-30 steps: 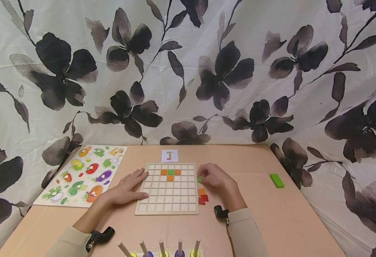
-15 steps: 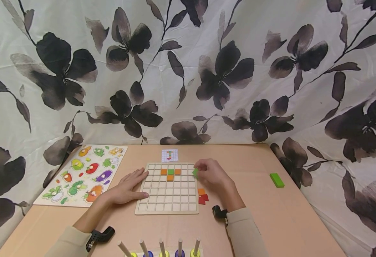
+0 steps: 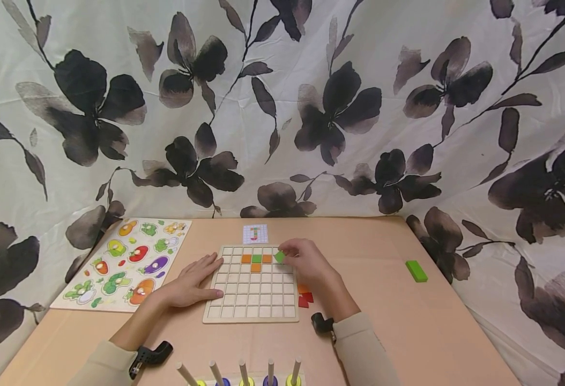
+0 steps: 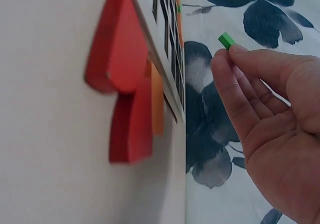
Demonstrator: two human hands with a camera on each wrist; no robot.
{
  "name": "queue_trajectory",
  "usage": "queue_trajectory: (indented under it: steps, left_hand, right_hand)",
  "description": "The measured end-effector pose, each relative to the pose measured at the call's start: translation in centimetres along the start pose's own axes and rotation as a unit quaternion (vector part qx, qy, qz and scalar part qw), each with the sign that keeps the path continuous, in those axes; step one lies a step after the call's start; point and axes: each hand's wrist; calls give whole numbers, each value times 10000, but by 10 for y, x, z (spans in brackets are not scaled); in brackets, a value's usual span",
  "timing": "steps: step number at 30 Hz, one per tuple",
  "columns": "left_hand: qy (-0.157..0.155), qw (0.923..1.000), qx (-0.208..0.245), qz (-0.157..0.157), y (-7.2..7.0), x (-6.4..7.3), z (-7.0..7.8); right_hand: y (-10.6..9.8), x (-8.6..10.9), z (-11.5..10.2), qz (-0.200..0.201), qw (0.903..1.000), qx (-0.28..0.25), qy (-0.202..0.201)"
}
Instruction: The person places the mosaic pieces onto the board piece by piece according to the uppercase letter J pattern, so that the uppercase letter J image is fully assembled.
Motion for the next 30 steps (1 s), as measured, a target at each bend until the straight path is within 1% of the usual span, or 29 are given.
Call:
queue_trajectory:
  steps: [5,14,23,30]
  left_hand:
    - [-56,10000,16,-27,0,0,1]
    - [-50,10000,49,5,-1,1,2]
    - [-49,10000,10,-19,0,1,0]
    - [-21,10000,2,13,0,1,0]
  right_hand:
    - [7,1,-5,-40,9999,51,-93]
    - [21,-3,-10,-212,9997,-110,-104]
    - [33,-6,-16,-371,9981,279,-399]
    - [41,-6,-20,-634,9958,247,-614]
Point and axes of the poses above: each hand's wrist, its own x-axis away from the middle knuckle, its own y-axis out of the palm, z = x × y, and after that the axes turned 11 degrees about y, right-handed
